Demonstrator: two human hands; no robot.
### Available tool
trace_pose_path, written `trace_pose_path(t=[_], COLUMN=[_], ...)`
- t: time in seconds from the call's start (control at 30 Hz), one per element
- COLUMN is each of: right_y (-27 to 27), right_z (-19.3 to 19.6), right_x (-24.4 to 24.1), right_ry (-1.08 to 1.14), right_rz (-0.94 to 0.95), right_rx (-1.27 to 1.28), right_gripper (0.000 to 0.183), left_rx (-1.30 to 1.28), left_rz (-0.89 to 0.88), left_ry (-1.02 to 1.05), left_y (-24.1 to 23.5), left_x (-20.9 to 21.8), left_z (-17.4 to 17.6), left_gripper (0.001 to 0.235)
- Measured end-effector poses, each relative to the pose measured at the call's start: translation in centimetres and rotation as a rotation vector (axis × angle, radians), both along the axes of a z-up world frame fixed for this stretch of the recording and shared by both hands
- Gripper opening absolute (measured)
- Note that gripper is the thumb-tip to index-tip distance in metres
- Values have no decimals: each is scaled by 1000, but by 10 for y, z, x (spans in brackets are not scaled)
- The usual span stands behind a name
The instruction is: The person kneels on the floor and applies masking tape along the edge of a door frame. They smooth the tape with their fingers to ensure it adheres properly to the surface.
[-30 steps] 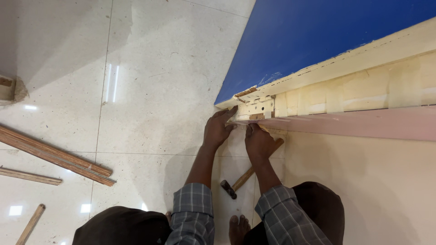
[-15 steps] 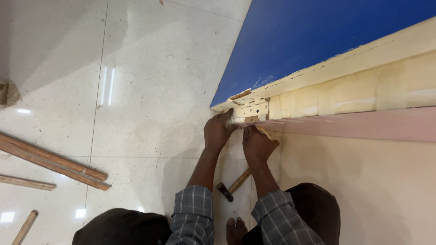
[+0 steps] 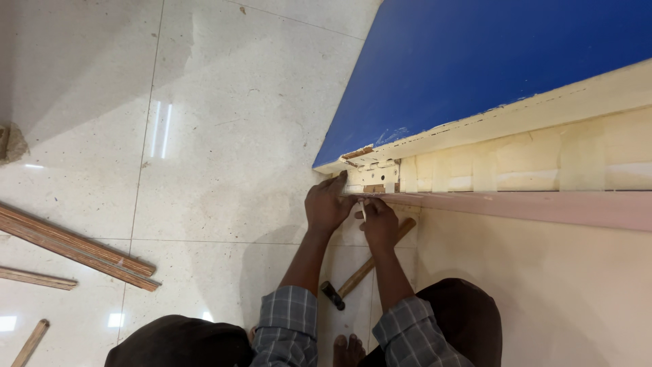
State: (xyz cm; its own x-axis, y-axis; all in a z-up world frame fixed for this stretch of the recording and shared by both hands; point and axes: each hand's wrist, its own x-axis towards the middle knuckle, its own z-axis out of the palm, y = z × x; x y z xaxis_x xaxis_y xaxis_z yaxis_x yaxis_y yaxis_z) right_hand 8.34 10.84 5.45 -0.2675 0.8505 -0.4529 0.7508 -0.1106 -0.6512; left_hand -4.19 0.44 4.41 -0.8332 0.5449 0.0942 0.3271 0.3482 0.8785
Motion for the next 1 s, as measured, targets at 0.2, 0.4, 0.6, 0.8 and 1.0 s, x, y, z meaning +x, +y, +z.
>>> trace_pose_path(t=[0.2,0.4,0.6,0.8,1.0], right_y=[35,15,-7,-25,-52], right_z=[-33,-26,-38,-48,-19], right_x=[20,13,23,38,23], right_ry=[487,509,531,354,179], right_rz=[-605,-440,-359,-297,-184], right_rx=[-544,-547,-561,-434,-445], right_gripper=[24,24,27,35,45], left_rx=[57,68,48,81,198], left_rz=[53,57,106,-13,-38], left_ry=[94,85,114,26,-189], left_y=[8,9,16,6,-8], left_x=[12,14,19,8,15], left_z=[-19,-19,2,7,-11], left_gripper=[69,74,85,79,71])
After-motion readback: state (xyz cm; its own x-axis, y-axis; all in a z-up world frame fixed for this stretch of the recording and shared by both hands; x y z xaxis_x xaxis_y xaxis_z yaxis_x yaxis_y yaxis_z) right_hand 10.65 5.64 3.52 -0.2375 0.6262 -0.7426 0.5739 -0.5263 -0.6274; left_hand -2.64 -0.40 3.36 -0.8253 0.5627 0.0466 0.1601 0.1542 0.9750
